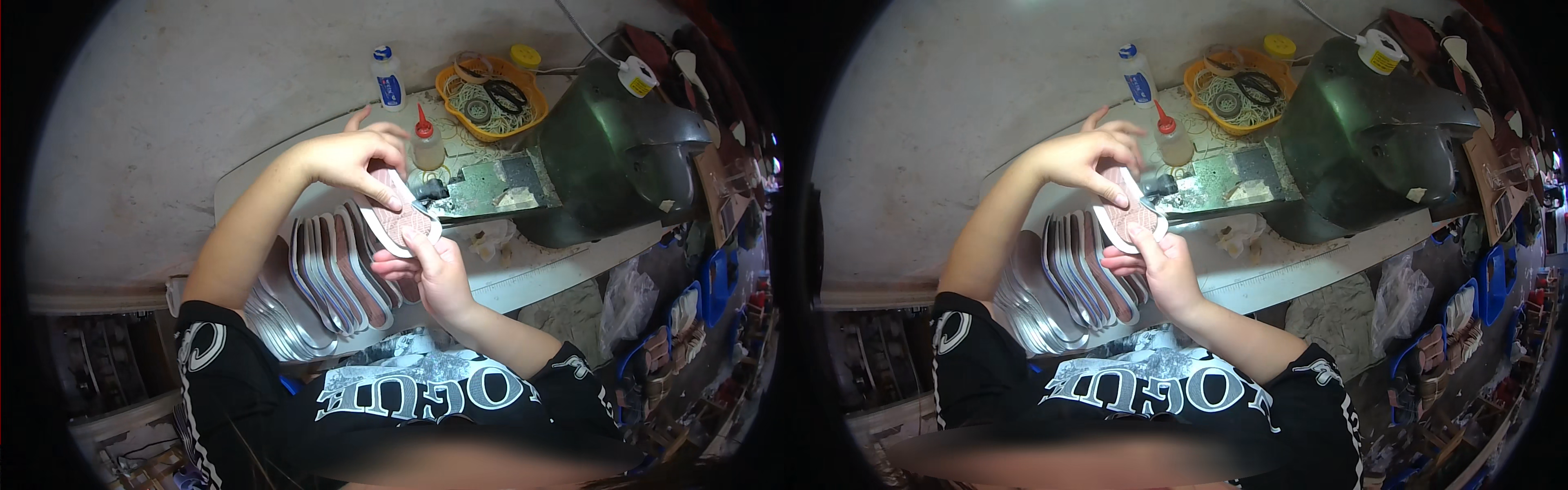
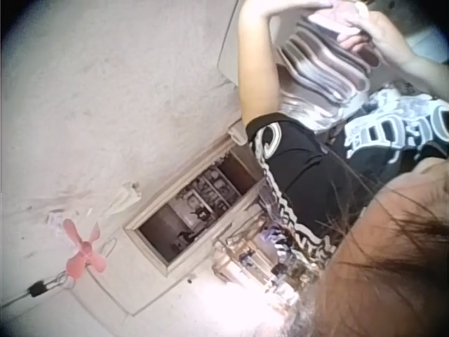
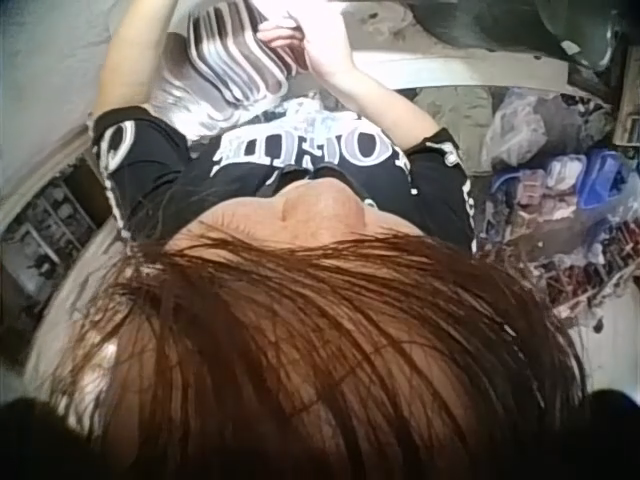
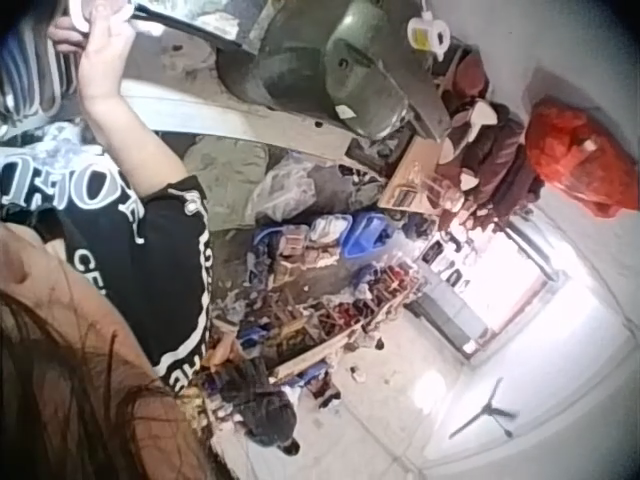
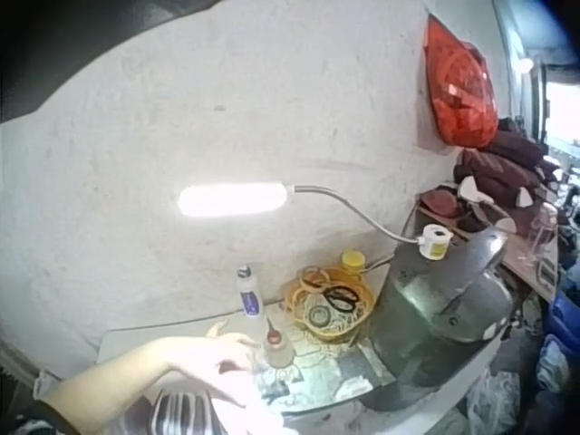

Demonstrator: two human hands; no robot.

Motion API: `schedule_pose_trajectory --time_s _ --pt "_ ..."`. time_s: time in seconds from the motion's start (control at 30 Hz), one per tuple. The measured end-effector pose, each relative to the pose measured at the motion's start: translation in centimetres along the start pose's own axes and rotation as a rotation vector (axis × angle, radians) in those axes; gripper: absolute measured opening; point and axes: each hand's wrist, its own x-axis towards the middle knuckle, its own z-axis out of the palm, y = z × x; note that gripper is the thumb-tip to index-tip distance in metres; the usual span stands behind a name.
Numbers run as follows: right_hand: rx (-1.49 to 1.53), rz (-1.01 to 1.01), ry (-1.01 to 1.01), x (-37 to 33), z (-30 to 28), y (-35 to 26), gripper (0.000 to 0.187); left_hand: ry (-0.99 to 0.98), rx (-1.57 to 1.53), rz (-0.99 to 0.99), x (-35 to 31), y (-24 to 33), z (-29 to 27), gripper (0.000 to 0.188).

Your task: The recorder is applying a liquid adhesive to the edges of shoe insoles in a workshop setting.

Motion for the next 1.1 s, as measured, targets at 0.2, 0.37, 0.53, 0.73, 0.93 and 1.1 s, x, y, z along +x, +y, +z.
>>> schedule_pose_trajectory --time_s 0.2,0.37,0.53,0.73,0.93,1.1 --pt "-0.051 0.074 -0.044 1.0 0.1 -1.0 0.039 -0.177 -0.223 -0.092 1.0 -0.9 -1.0 0.036" --pt "-0.040 0.135 -0.050 1.3 0.1 -2.0 0.042 -0.170 -0.446 -0.221 -0.6 -1.0 0.0 0.033" --pt "-0.075 0.143 -0.030 1.2 0.1 -2.4 0.045 -0.097 -0.411 -0.334 -2.2 1.0 0.4 0.031" --pt "-0.079 0.125 -0.019 1.0 0.3 -2.6 0.045 0.029 -0.422 -0.482 -3.5 2.6 1.7 0.033" --pt "-0.119 0.059 -0.038 0.7 0.0 -2.6 0.039 0.088 -0.400 -0.519 -4.5 4.3 3.7 0.033" --pt "-0.213 0.044 -0.044 1.3 -1.5 -2.1 0.032 0.133 -0.702 -0.610 -4.6 4.3 5.8 0.033"
